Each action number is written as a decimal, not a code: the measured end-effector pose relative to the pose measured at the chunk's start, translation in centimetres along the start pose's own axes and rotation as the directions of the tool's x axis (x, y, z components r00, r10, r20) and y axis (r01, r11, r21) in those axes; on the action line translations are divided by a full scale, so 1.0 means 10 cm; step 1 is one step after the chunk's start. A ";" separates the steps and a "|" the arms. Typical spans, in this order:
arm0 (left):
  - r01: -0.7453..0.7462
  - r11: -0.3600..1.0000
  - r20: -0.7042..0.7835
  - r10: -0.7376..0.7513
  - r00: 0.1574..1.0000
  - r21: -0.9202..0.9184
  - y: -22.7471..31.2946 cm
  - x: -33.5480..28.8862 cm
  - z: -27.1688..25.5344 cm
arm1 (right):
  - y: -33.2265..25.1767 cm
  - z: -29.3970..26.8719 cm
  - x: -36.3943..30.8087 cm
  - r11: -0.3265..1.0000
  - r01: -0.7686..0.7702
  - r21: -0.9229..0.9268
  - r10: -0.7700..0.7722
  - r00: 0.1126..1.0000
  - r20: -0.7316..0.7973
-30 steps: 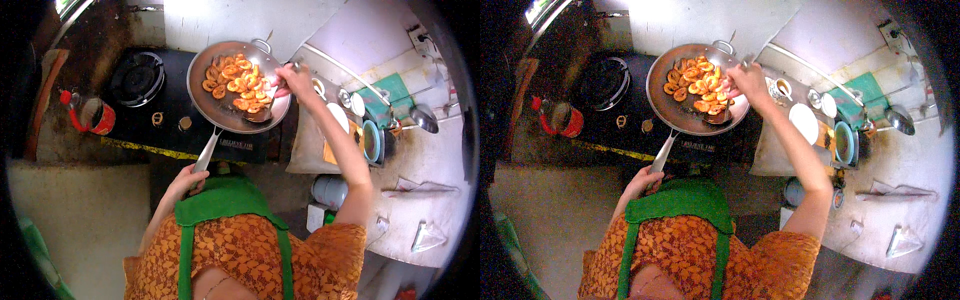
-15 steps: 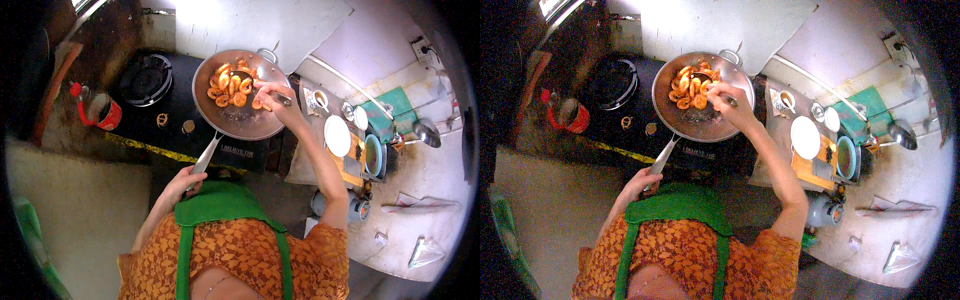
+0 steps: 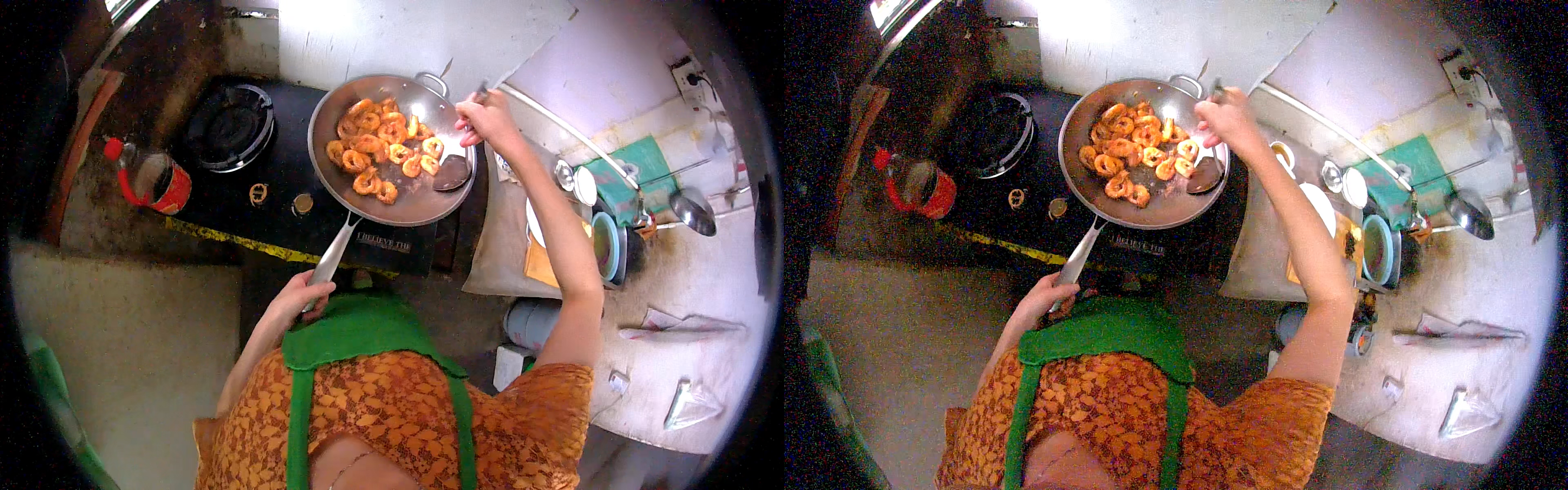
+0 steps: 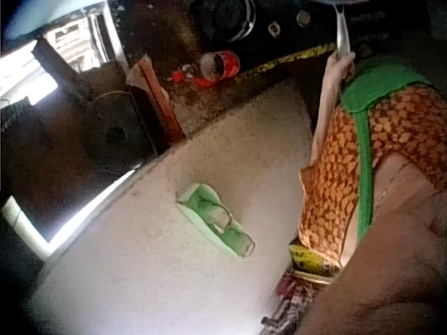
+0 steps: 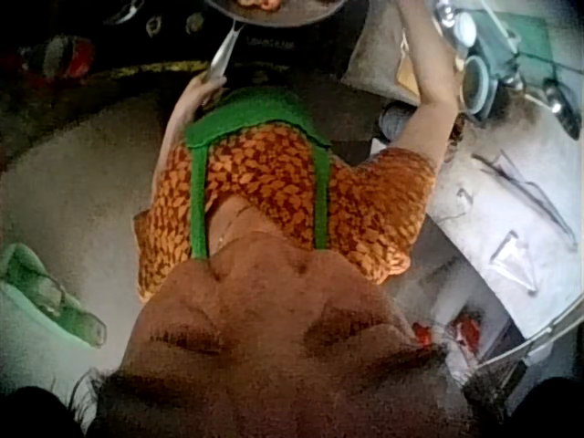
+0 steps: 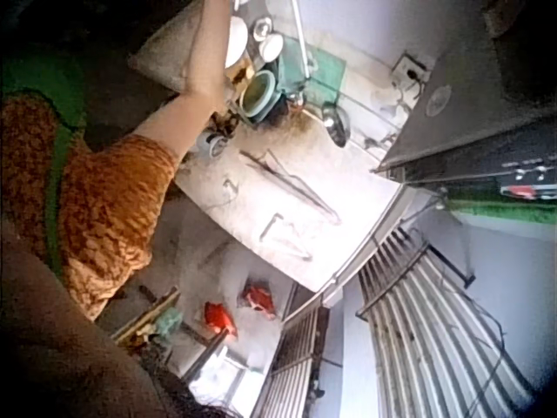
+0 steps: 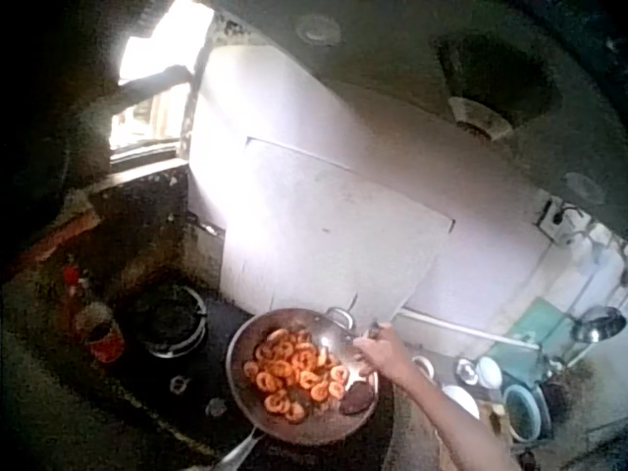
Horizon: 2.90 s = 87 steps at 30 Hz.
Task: The person prepares ingredients on a cutting board, stirs cooked shrimp in a wok with a spatula, transfers the shrimp to a plate, and سپس washes the wok in a sink.
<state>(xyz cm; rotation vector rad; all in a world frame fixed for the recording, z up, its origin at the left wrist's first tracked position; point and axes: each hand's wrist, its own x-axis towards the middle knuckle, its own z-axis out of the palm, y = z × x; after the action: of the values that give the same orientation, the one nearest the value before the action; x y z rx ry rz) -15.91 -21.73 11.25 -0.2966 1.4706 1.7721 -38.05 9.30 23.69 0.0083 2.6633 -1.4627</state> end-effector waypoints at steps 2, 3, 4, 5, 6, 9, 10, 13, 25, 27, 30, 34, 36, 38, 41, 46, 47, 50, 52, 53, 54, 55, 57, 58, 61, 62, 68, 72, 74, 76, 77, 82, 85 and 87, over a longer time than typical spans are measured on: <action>0.009 1.000 -0.008 -0.009 1.000 -0.007 -0.01 -0.01 -0.02 | 0.20 -0.10 0.01 0.956 -0.120 0.266 0.122 0.992 0.007; 0.010 1.000 0.004 -0.010 1.000 -0.009 -0.01 -0.02 -0.03 | 0.36 -0.15 -0.01 0.919 -0.100 0.382 0.120 0.992 -0.028; 0.008 1.000 0.011 -0.008 1.000 -0.011 0.00 -0.02 -0.03 | 0.54 -0.18 -0.02 0.867 -0.074 0.493 0.118 0.991 -0.058; 0.006 1.000 0.001 -0.006 1.000 -0.018 0.03 -0.03 -0.01 | 0.70 -0.16 0.00 0.801 -0.043 0.597 0.117 0.989 -0.086; 0.009 1.000 -0.006 -0.009 1.000 -0.020 0.06 -0.05 0.01 | 0.90 -0.11 0.02 0.726 -0.032 0.687 0.090 0.995 -0.048; 0.014 0.999 -0.027 -0.015 1.000 -0.031 0.12 -0.10 0.04 | 1.01 0.11 0.02 0.585 -0.048 0.810 0.008 0.999 0.053; 0.019 0.999 -0.031 -0.020 0.999 -0.034 0.12 -0.12 0.04 | 0.97 0.17 0.00 0.612 -0.026 0.790 -0.027 0.998 0.054; 0.005 1.000 -0.062 -0.004 0.998 0.011 0.06 -0.09 0.01 | 0.65 0.27 -0.23 0.745 0.090 0.661 -0.169 0.984 0.056; -0.028 0.999 -0.001 0.028 1.000 -0.029 -0.01 -0.02 0.01 | 0.04 0.24 -0.46 0.880 0.431 -0.198 -0.448 0.893 -0.044; -0.034 0.999 0.008 0.034 0.999 -0.018 -0.02 0.01 0.00 | 0.18 0.12 -0.05 0.922 0.347 -0.171 -0.364 0.929 -0.075; -0.012 1.000 -0.019 0.012 1.000 -0.012 -0.03 0.01 0.00 | 0.18 0.12 0.41 0.976 0.191 0.108 -0.180 0.978 -0.104; -0.002 1.000 -0.030 0.002 1.000 -0.018 -0.04 0.01 -0.03 | 0.03 0.32 0.56 0.907 0.114 0.406 -0.238 0.933 0.270; -0.011 1.000 -0.041 0.010 0.999 -0.021 -0.04 0.00 -0.04 | -0.05 0.45 0.49 0.894 0.194 0.404 -0.360 0.848 0.390; 0.005 0.999 -0.043 -0.007 0.999 -0.038 -0.04 -0.03 -0.02 | -0.16 0.48 0.25 0.884 0.288 0.367 -0.448 0.745 0.494; 0.028 0.997 -0.028 -0.030 0.999 -0.074 0.05 -0.06 0.00 | -0.10 0.39 -0.13 0.859 0.477 0.184 -0.494 0.683 0.537; 0.021 0.995 0.014 -0.019 1.000 -0.102 0.06 -0.07 0.00 | 0.05 0.03 -0.92 0.848 0.505 0.161 -0.527 0.770 0.360; 0.019 0.994 0.019 -0.017 1.000 -0.110 0.06 -0.07 -0.01 | 0.05 -0.03 -1.05 0.857 0.495 0.143 -0.511 0.784 0.352; 0.024 0.997 0.022 -0.022 1.000 -0.077 0.05 -0.05 -0.01 | -0.02 -0.16 -1.38 0.896 0.438 0.069 -0.440 0.857 0.267; 0.029 0.998 0.017 -0.028 0.999 -0.061 0.05 -0.04 -0.02 | -0.15 -0.26 -1.55 0.919 0.386 0.072 -0.393 0.896 0.208; 0.031 0.998 0.014 -0.030 0.999 -0.057 0.04 -0.04 -0.02 | -0.21 -0.27 -1.61 0.929 0.360 0.079 -0.369 0.911 0.183; 0.027 0.999 0.018 -0.027 0.999 -0.047 0.05 -0.04 -0.03 | -0.29 -0.27 -1.67 0.948 0.299 0.111 -0.315 0.932 0.177; 0.026 0.998 0.033 -0.024 0.999 -0.057 0.04 -0.03 -0.04 | -0.25 -0.23 -1.69 0.942 0.326 0.082 -0.336 0.917 0.216; 0.021 0.997 0.064 -0.016 0.998 -0.079 0.02 -0.03 -0.05 | -0.11 -0.13 -1.70 0.924 0.382 0.025 -0.372 0.879 0.299; 0.026 0.997 0.057 -0.022 0.998 -0.078 0.02 -0.03 -0.05 | -0.10 -0.07 -1.69 0.912 0.408 -0.035 -0.371 0.860 0.352; 0.032 0.997 0.039 -0.029 0.999 -0.071 0.04 -0.04 -0.03 | -0.03 0.26 -1.61 0.870 0.480 -0.114 -0.429 0.850 0.305; 0.029 0.998 0.044 -0.026 0.999 -0.063 0.04 -0.03 -0.03 | 0.06 0.38 -1.56 0.868 0.485 -0.102 -0.452 0.859 0.240; 0.016 0.999 0.034 -0.014 0.999 -0.052 0.07 -0.05 -0.01 | 0.19 0.53 -1.11 0.827 0.532 -0.183 -0.553 0.828 -0.095; 0.010 0.998 0.013 -0.009 1.000 -0.060 0.03 -0.04 -0.04 | 0.00 0.40 -0.59 0.852 0.422 -0.308 -0.496 0.840 -0.222; 0.000 0.999 0.017 0.001 1.000 -0.038 0.02 -0.04 -0.04 | 0.13 0.31 -0.20 0.890 0.299 -0.345 -0.394 0.885 -0.250; -0.003 0.999 0.010 0.004 1.000 -0.043 0.03 -0.04 -0.02 | 0.30 0.29 0.20 0.951 0.306 -0.051 -0.306 0.900 -0.309; -0.001 0.998 0.005 0.001 1.000 -0.057 0.05 -0.05 0.00 | 0.33 0.28 0.32 0.951 0.266 0.159 -0.211 0.931 -0.299; 0.030 0.998 -0.005 -0.031 1.000 -0.055 0.05 -0.05 -0.02 | 0.15 0.33 0.40 0.875 0.118 0.469 -0.152 0.988 0.036; 0.039 0.997 -0.018 -0.040 0.999 -0.071 0.00 -0.04 -0.04 | -0.11 0.19 0.04 0.937 0.165 0.308 -0.214 0.968 0.133; 0.060 0.995 -0.028 -0.062 0.998 -0.080 0.07 -0.08 -0.01 | -0.14 0.19 -0.05 0.960 0.187 0.210 -0.195 0.980 0.021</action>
<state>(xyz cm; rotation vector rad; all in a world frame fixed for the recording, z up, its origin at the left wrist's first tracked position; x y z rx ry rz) -15.91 -22.13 12.19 -0.4061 1.4002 1.7863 -37.43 6.99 23.89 -0.2676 2.5265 -1.7711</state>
